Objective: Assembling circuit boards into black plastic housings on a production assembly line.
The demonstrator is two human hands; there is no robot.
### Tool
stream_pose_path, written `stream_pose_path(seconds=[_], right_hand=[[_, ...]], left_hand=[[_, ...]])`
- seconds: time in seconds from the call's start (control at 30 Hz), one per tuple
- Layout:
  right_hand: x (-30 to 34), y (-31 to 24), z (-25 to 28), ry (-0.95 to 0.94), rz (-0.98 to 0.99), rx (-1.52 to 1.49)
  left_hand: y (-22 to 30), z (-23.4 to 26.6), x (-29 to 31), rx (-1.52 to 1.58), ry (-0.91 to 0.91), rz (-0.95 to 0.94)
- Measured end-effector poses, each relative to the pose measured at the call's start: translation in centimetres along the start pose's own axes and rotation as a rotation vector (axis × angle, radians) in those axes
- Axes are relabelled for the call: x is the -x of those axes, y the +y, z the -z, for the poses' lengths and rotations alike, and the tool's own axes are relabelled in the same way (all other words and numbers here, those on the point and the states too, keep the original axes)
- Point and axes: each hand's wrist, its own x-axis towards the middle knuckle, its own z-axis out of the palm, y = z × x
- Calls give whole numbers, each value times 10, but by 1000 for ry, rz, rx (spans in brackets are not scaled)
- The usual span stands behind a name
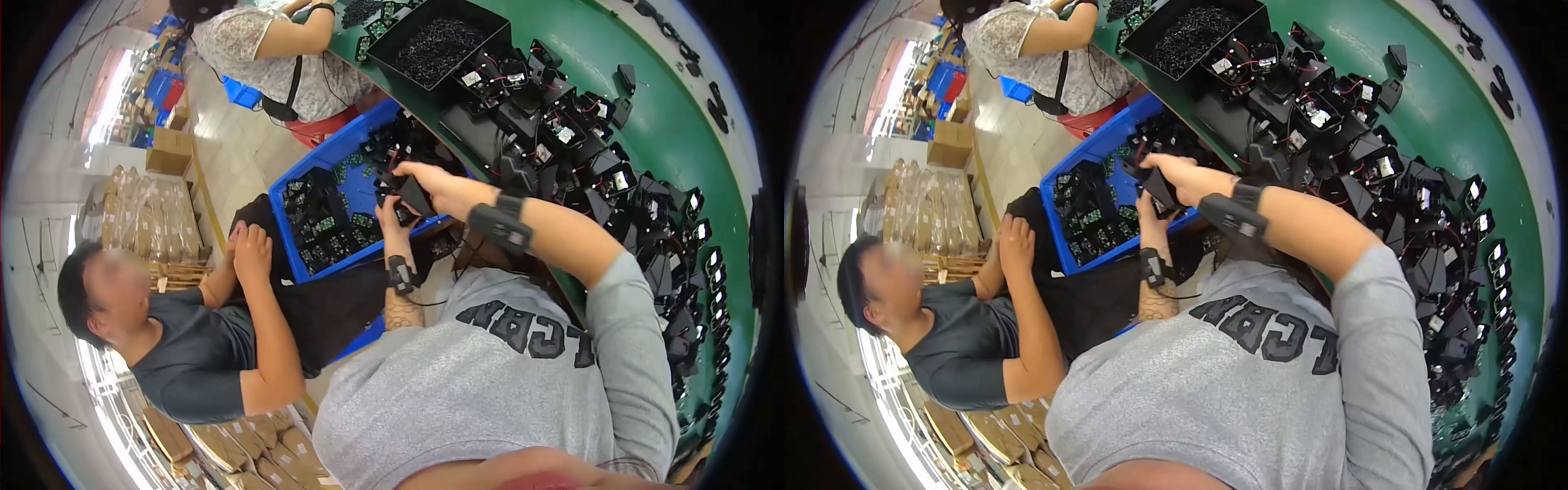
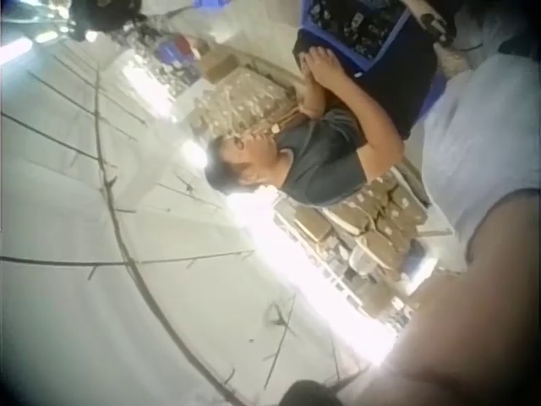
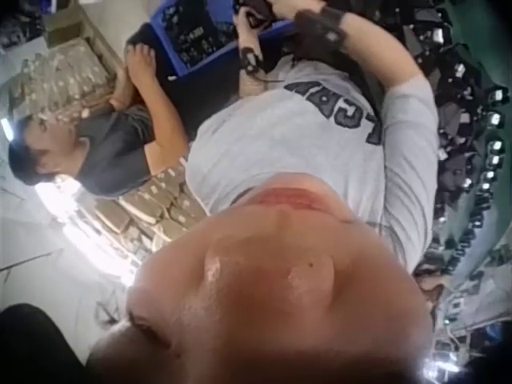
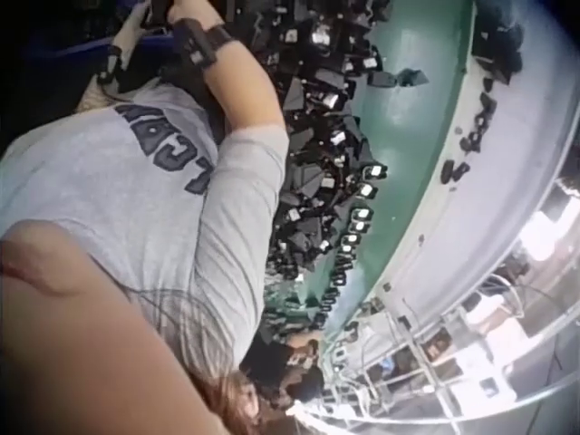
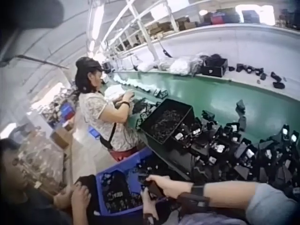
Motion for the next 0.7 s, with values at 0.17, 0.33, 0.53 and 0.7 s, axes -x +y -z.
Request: stream_pose_path(seconds=[0.17, 0.33, 0.53, 0.7], right_hand=[[-43, 40, -1, 579, 29, -31], [-117, 64, 26, 655, 200, 113], [-45, 15, 28, 462, 442, 111], [162, -14, 7, -195, 504, -127]], left_hand=[[-2, -16, -5, -155, 272, -162], [-32, -10, -58, -299, 37, -391], [-65, -35, -74, -1440, -94, -789], [-33, -34, -109, -2008, 101, -748]])
